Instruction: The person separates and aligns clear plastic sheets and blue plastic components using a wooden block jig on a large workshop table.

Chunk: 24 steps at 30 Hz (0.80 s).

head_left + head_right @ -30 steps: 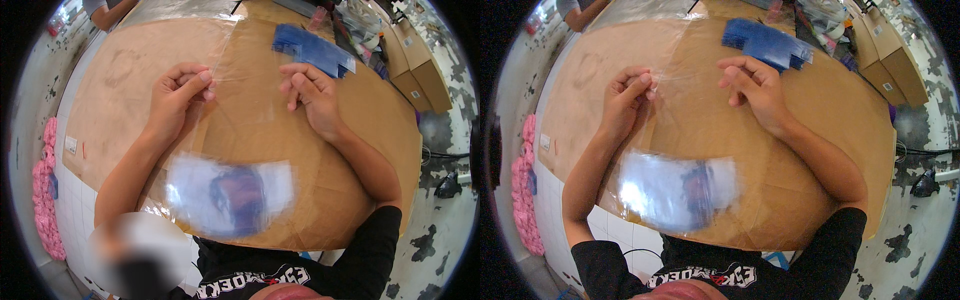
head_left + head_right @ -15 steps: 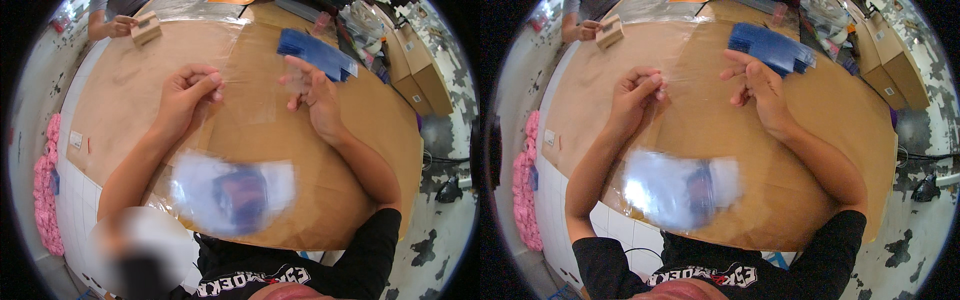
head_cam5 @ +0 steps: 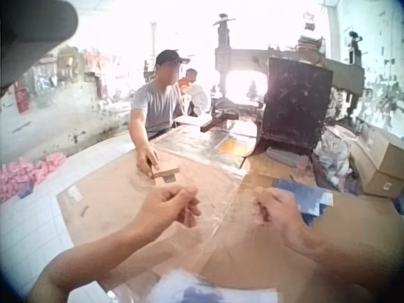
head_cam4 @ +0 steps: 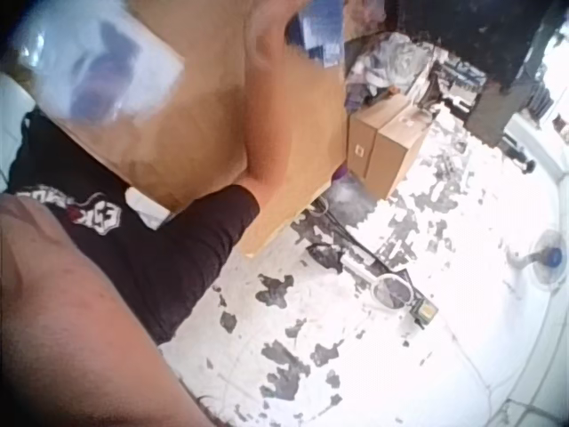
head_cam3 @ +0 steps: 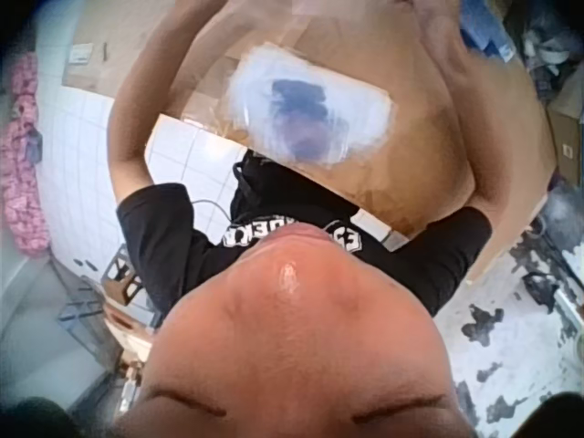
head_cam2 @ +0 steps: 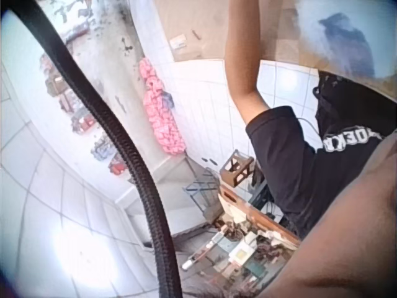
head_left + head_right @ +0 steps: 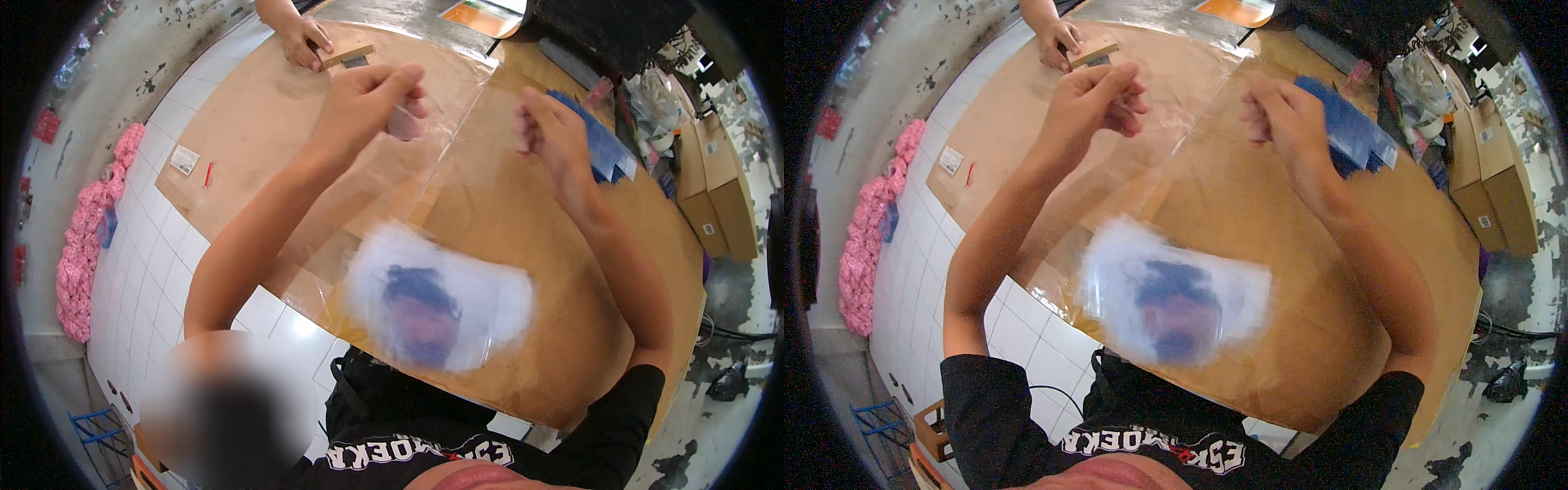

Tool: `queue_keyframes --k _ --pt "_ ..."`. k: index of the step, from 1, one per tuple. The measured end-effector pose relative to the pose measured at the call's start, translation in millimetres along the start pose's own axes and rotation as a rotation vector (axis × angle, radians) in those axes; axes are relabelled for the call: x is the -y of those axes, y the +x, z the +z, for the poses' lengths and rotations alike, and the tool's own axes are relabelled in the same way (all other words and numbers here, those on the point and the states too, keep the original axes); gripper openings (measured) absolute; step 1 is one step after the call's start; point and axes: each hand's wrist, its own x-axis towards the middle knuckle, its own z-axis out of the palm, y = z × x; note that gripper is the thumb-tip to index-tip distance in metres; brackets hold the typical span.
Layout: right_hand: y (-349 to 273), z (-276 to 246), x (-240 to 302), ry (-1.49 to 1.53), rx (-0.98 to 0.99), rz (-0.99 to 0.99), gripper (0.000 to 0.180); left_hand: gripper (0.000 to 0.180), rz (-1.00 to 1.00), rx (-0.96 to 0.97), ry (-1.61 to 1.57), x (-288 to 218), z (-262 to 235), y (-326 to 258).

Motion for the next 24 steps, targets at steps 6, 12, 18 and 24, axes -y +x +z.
queue_keyframes --k 6,12,18,24 --pt "79 58 9 -0.138 0.161 0.139 0.025 0.032 -0.207 -0.076 0.059 4 -63 12" --pt "131 92 10 -0.278 0.261 0.324 0.022 0.026 -0.413 -0.11 0.153 13 -101 29" --pt "158 109 -10 -0.213 0.212 0.305 0.024 0.029 -0.362 -0.179 0.072 40 -112 41" --pt "157 113 -16 -0.14 0.177 0.259 0.031 0.035 -0.266 -0.317 0.046 55 -106 45"
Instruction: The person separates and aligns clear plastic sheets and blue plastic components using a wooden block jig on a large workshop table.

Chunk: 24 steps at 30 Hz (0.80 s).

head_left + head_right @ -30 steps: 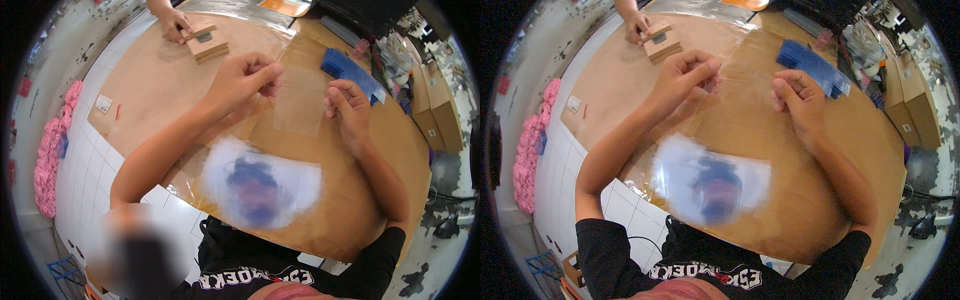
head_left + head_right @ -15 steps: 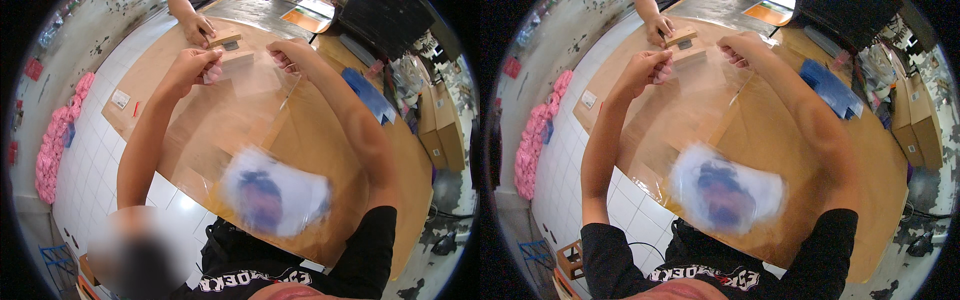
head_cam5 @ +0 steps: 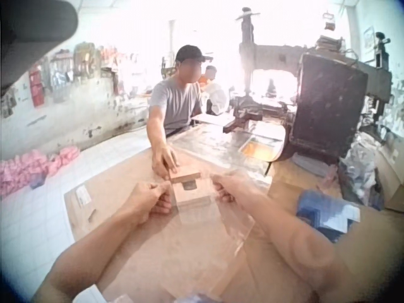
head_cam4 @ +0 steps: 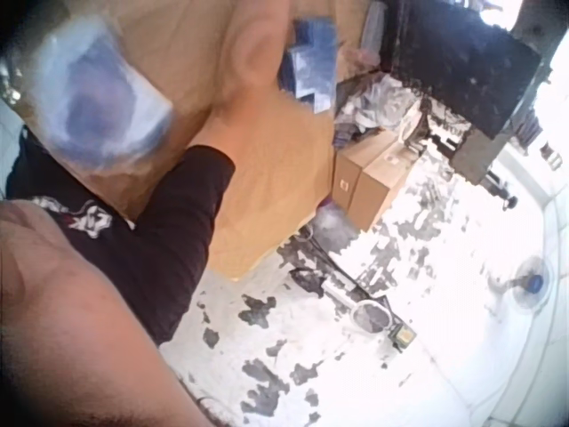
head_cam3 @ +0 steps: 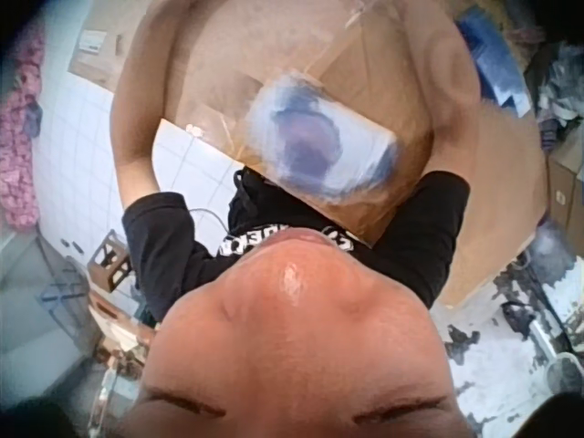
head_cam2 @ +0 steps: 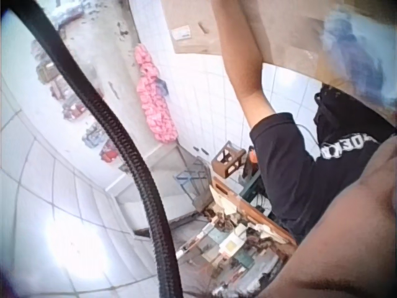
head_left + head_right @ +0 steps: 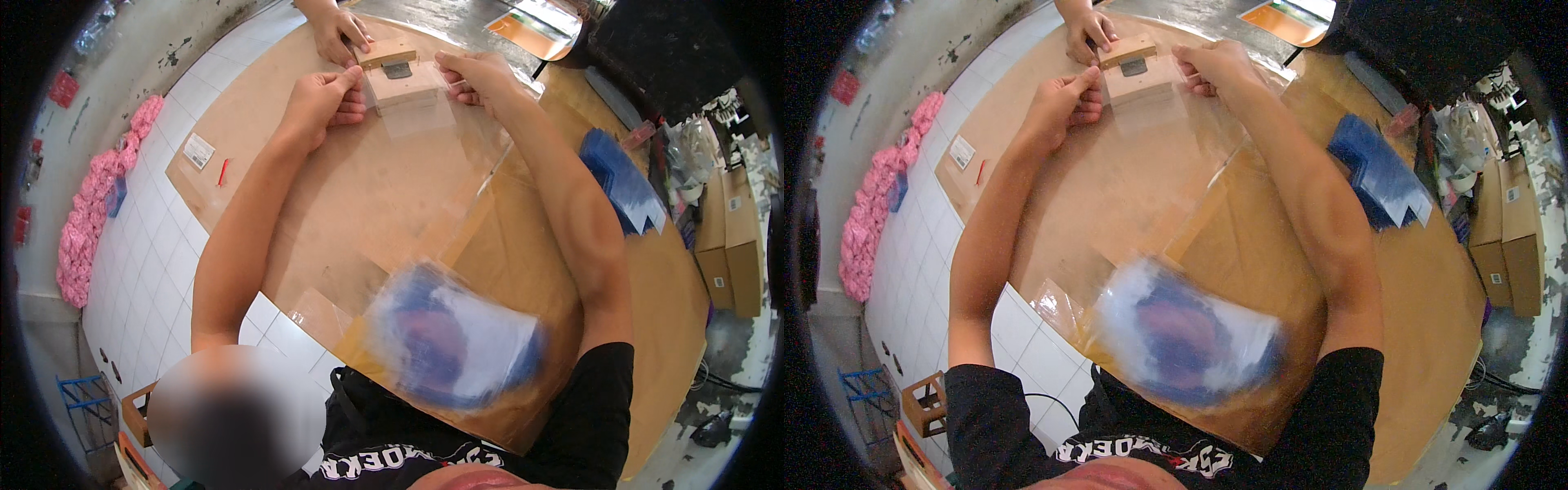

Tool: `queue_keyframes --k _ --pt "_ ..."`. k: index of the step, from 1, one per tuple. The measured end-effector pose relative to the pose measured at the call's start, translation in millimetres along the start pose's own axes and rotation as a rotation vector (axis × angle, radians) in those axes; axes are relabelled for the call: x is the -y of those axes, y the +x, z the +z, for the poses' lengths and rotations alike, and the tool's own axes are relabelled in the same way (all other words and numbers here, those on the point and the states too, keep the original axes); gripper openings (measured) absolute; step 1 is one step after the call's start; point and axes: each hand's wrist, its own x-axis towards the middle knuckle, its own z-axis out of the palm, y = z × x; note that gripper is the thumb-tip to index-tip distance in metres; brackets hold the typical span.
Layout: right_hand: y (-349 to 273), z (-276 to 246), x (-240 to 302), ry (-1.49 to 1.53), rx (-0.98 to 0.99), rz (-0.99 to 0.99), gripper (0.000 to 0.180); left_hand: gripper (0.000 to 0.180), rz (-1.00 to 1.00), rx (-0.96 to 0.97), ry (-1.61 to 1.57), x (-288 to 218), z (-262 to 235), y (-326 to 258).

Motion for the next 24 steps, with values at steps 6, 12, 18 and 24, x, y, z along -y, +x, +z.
queue_keyframes --k 6,12,18,24 --pt "1 1 1 0.006 -0.006 -0.023 0.034 0.038 0.007 -0.041 0.016 2 0 4" --pt "1 -1 3 0.162 0.014 0.004 0.039 0.034 -0.01 -0.012 -0.077 -1 -4 2" --pt "13 -6 -10 0.326 0.12 -0.135 0.044 0.027 0.013 0.081 -0.207 0 -4 2" --pt "14 -3 -10 0.325 0.08 -0.126 0.041 0.029 -0.036 0.084 -0.247 1 -7 3"
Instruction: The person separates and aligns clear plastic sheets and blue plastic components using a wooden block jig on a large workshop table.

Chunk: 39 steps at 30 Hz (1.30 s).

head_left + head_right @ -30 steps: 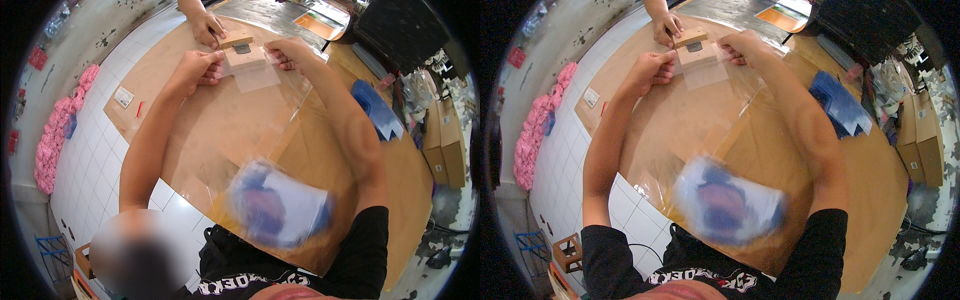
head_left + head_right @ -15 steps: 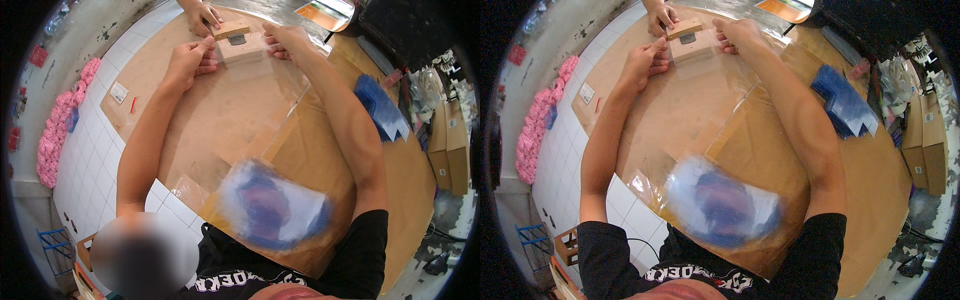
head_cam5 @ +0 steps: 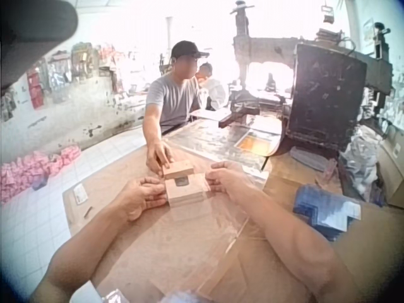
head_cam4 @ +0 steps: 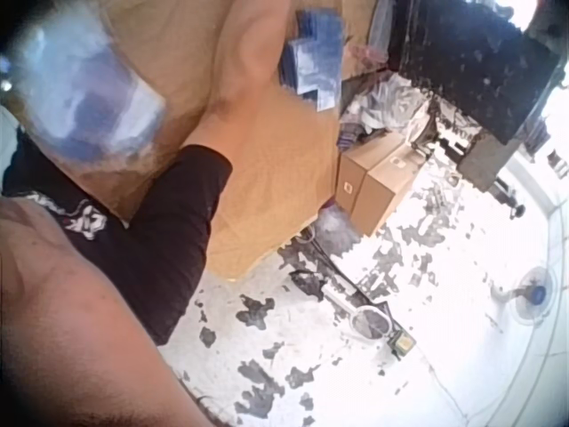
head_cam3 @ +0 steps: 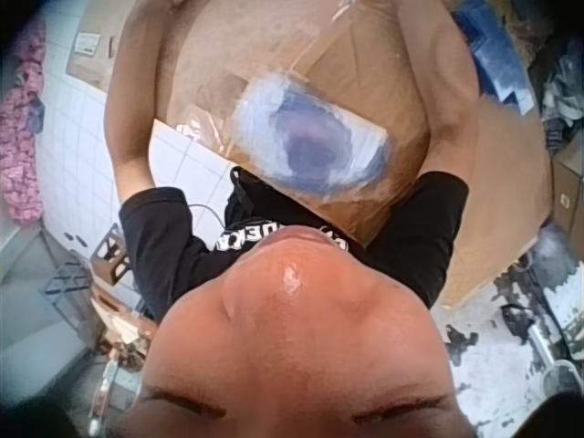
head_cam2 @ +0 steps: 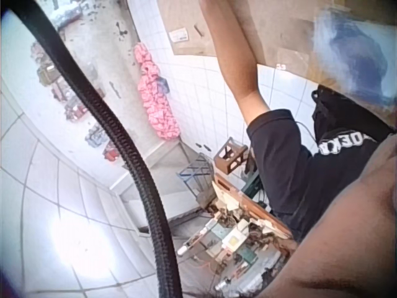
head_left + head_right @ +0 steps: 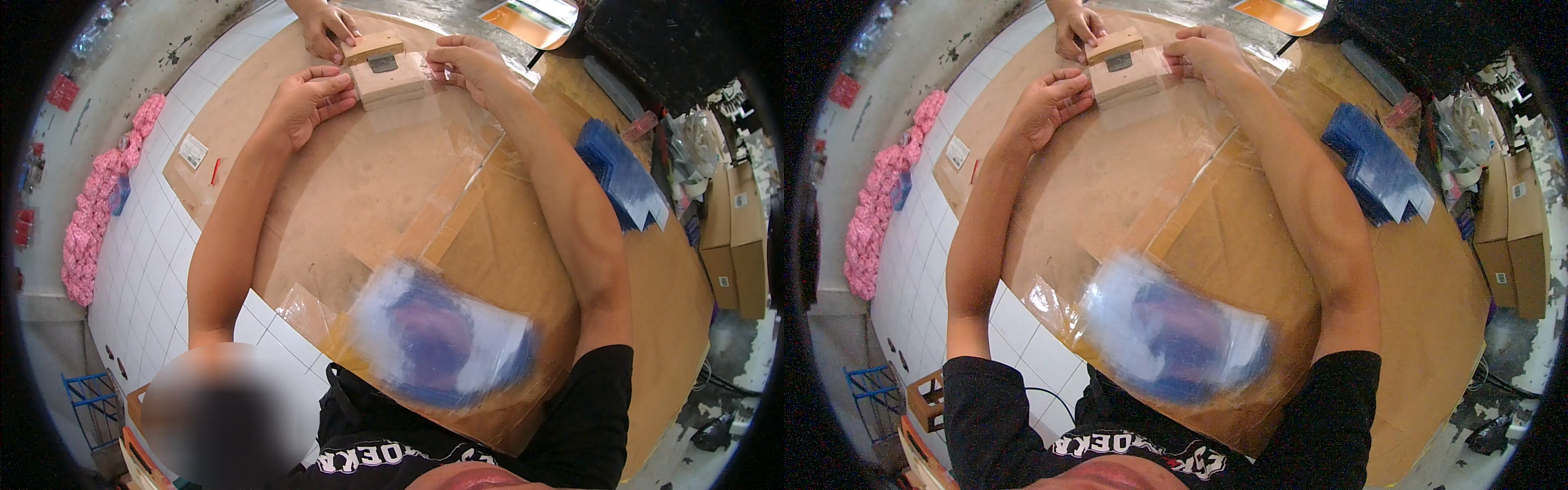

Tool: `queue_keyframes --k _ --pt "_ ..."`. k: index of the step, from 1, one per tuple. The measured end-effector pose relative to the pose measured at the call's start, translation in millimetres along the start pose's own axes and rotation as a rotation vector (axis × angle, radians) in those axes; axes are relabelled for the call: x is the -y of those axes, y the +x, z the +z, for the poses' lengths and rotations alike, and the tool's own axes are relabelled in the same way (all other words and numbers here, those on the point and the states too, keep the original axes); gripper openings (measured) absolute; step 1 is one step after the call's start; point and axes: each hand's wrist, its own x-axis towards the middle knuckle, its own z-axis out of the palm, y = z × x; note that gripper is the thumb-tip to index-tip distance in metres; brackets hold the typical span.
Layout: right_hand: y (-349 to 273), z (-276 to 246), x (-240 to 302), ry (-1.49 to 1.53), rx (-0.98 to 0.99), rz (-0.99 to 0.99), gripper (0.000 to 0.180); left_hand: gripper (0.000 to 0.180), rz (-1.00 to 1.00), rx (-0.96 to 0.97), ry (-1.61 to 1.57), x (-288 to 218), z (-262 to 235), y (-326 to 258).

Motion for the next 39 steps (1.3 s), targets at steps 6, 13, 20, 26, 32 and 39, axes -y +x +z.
queue_keyframes --k 6,13,20,26,32,39 --pt "1 1 -1 -0.018 0.007 -0.006 0.042 0.025 0.004 0.031 -0.013 5 -8 6" --pt "0 1 -1 -0.021 0.024 -0.016 0.042 0.028 0.002 0.038 0.018 5 -7 4" --pt "2 -1 -2 -0.032 0.025 -0.009 0.041 0.033 0.003 0.029 0.029 3 -4 2" --pt "3 0 -2 -0.04 0.04 -0.016 0.043 0.027 -0.004 0.032 0.011 3 -7 4" --pt "2 -1 -2 -0.023 0.039 -0.02 0.042 0.027 -0.01 0.048 0.005 3 -8 4" --pt "2 3 -1 -0.019 -0.046 -0.016 0.032 0.036 0.015 -0.079 0.079 -8 -3 -5"
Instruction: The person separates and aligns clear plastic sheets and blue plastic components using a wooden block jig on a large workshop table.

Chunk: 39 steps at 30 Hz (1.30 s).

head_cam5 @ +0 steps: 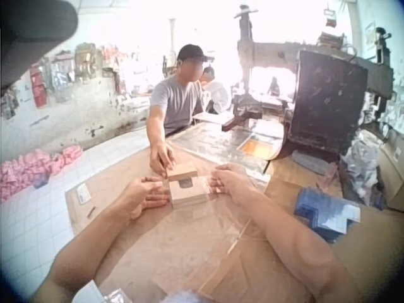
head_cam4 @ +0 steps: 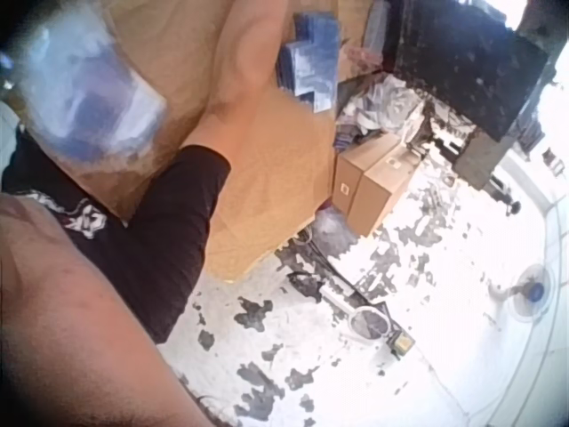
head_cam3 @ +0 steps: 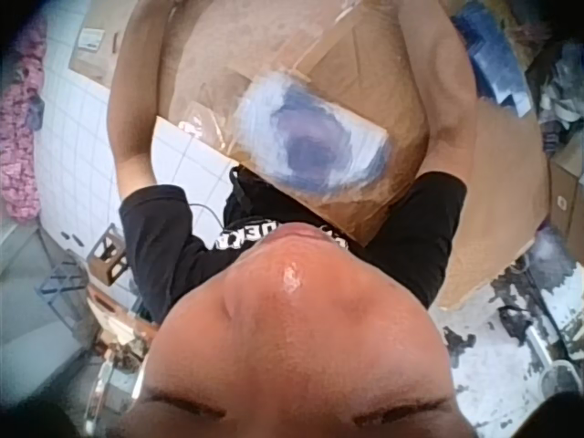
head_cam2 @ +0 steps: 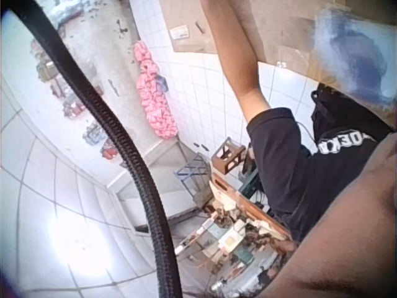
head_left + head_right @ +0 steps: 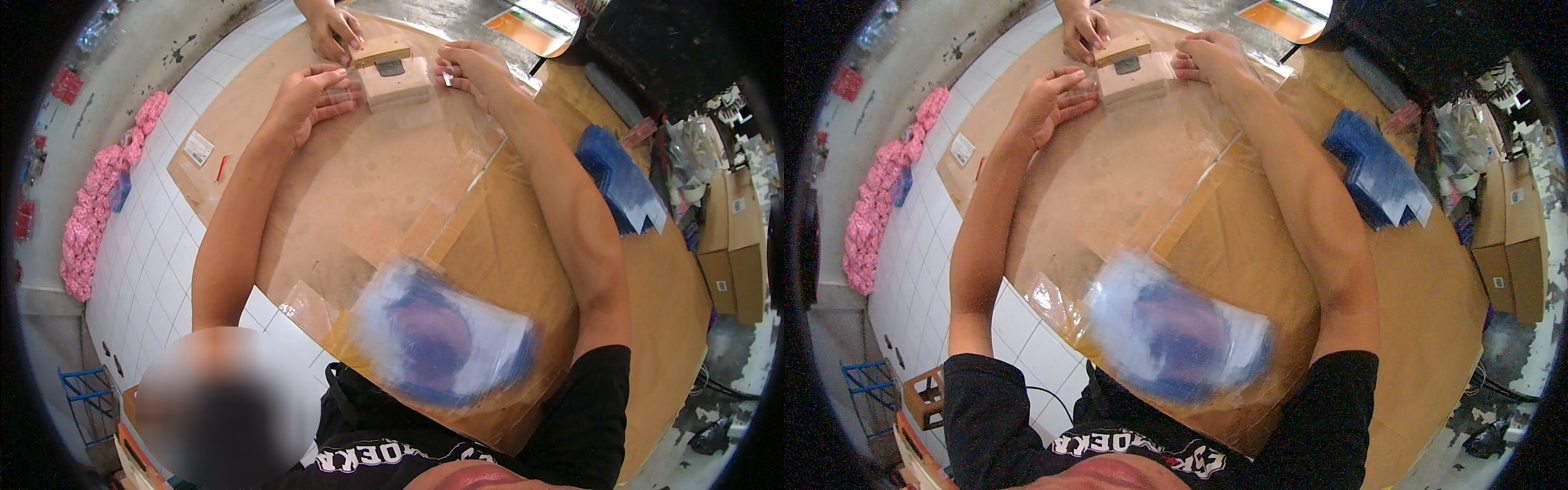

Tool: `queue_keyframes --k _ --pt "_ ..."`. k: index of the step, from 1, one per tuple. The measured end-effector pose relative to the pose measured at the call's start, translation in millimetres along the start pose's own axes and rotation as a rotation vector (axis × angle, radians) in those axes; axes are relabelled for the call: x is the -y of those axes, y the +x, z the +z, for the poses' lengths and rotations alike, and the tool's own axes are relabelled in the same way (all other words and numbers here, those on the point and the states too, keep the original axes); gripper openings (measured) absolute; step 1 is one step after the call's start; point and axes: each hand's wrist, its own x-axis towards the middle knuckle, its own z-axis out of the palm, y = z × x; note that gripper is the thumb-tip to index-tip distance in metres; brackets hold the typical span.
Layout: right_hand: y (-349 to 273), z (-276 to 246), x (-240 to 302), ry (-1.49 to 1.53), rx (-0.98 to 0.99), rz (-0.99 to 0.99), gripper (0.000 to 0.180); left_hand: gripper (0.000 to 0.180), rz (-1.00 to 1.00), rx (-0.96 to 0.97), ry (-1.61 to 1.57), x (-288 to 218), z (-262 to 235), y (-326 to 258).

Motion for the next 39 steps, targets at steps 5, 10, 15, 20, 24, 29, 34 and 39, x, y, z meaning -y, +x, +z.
queue_keyframes --k 5,10,15,20,24,29,34,39 --pt "4 -11 11 -0.518 -0.214 -0.451 0.031 0.04 0.241 -0.291 0.254 -9 -9 1" --pt "-37 -13 35 -0.813 -0.122 -0.683 0.027 0.023 0.591 -0.492 0.394 -10 -6 -1" --pt "-163 -9 25 -0.899 0.19 -0.551 0.027 0.015 1.104 -0.334 0.622 -9 -2 -26" --pt "-278 -35 22 -1.146 0.324 -0.674 0.051 0.014 1.434 0.278 0.713 -10 61 -60" --pt "-305 -49 5 -1.141 0.262 -0.658 0.055 0.012 1.281 0.631 0.776 13 117 -81" --pt "-307 -58 -1 -1.115 0.232 -0.717 0.051 0.01 1.203 0.675 0.643 27 156 -83" --pt "-304 -63 -16 -1.033 0.276 -0.743 0.044 0.012 0.978 0.66 0.641 45 142 -77" --pt "-305 -61 -19 -0.99 0.17 -0.805 0.036 0.013 0.971 0.664 0.615 43 145 -82"
